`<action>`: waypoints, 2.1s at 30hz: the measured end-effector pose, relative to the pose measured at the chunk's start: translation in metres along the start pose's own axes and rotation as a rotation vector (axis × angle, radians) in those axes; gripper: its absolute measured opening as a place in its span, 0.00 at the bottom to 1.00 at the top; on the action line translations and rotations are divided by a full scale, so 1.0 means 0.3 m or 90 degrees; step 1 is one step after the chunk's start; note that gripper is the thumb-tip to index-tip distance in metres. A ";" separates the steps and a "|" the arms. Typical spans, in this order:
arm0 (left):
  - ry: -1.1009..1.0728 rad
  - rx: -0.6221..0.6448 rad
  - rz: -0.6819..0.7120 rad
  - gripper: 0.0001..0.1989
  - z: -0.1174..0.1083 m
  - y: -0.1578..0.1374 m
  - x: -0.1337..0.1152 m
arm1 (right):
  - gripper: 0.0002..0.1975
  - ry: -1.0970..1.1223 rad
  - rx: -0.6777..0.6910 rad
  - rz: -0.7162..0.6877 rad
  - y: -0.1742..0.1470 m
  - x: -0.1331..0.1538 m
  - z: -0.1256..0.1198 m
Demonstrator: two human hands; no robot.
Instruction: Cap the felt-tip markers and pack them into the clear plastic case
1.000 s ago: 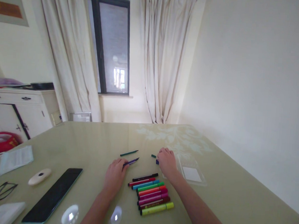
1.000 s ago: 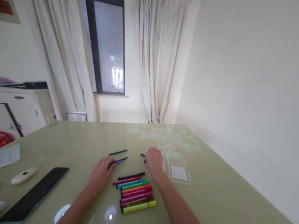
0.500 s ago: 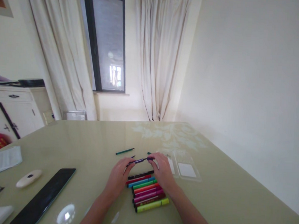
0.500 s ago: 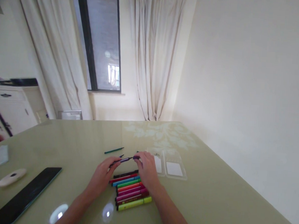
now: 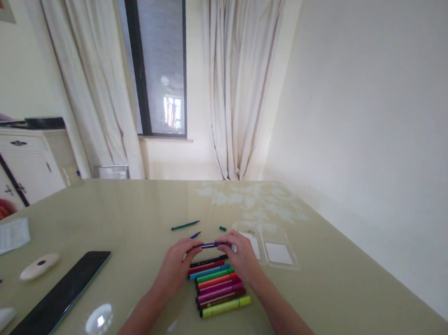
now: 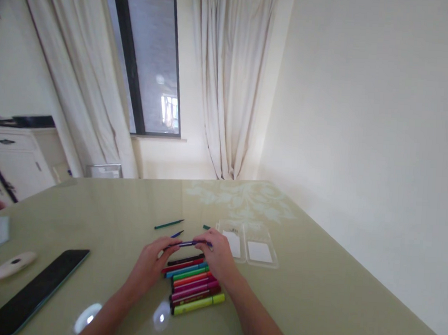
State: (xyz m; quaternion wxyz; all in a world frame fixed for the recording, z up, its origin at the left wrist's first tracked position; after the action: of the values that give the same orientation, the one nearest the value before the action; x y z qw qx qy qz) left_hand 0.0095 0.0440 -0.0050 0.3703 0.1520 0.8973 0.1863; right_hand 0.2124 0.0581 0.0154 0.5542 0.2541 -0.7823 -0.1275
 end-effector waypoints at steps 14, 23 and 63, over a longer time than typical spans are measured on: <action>0.062 0.157 0.021 0.13 0.050 -0.008 0.003 | 0.09 -0.338 -0.001 0.053 0.003 -0.084 -0.046; 0.269 -0.039 -0.121 0.14 -0.027 0.010 0.195 | 0.07 -0.380 0.033 0.078 -0.006 -0.108 0.006; 0.220 -0.032 -0.106 0.24 0.012 0.033 0.158 | 0.06 -0.158 0.050 0.029 0.000 -0.058 0.023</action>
State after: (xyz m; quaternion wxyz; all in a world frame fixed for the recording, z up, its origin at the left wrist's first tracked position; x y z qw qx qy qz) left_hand -0.0188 0.0730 -0.0318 0.2285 0.0339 0.9520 0.2010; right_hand 0.2106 0.0668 -0.0010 0.4456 0.2400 -0.8548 -0.1146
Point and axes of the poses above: each hand's wrist, its own y-axis towards the middle knuckle, its own z-axis out of the palm, x = y × z, the point moved 4 cm from there along y, towards the middle knuckle, and after that the axes turned 10 degrees about y, right-handed, at the moved point
